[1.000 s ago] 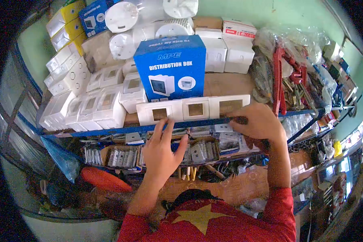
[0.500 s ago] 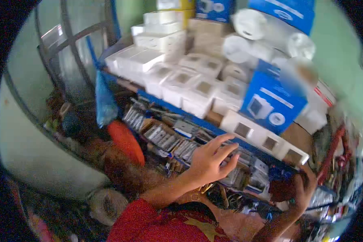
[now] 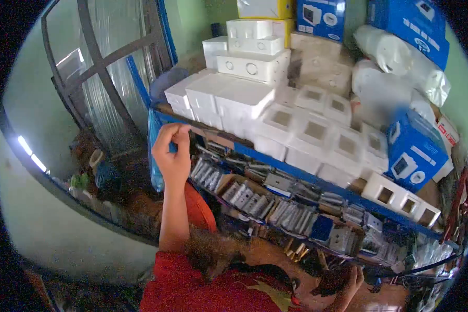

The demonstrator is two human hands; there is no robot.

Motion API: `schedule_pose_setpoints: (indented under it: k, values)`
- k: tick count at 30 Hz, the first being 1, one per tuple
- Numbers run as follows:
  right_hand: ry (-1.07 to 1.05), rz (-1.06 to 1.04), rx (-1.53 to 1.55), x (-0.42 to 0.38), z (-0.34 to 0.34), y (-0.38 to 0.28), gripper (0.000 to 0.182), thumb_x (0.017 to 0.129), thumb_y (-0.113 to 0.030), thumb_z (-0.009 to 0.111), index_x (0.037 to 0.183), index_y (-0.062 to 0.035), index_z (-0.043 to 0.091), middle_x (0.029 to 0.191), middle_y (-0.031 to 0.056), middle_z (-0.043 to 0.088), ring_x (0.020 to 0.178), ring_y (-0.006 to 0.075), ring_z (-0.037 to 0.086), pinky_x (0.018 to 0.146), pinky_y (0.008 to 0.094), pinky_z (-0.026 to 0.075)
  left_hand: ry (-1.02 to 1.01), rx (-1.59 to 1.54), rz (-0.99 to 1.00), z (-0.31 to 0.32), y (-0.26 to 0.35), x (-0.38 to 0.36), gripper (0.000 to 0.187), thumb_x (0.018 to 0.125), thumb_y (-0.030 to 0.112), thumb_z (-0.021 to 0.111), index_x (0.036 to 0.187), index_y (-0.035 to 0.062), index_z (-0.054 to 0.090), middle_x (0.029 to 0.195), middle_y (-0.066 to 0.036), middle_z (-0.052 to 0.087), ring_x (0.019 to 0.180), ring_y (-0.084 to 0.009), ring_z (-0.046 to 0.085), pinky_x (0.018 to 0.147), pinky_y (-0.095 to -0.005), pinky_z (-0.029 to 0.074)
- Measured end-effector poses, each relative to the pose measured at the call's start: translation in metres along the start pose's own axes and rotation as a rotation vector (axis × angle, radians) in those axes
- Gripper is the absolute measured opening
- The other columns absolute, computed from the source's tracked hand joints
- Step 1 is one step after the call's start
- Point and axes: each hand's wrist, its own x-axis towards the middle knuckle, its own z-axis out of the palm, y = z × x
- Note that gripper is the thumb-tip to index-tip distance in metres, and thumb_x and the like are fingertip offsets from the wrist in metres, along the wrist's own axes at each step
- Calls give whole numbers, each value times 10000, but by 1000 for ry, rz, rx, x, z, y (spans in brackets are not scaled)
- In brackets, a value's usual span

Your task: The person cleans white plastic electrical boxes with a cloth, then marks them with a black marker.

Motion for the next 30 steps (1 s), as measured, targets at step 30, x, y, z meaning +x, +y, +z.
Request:
schedule_pose_setpoints:
  k: [30]
  values:
    - [-107,-95,-84,-137,139,-16,229,927,-233,583,899,-23,670,824,6,595,788,113,520,749,274,414,-488,158,11,-9,-157,92,605,690,209,816,1246,137,587,1316,-204,514,1226,-370,497,993,-431,427]
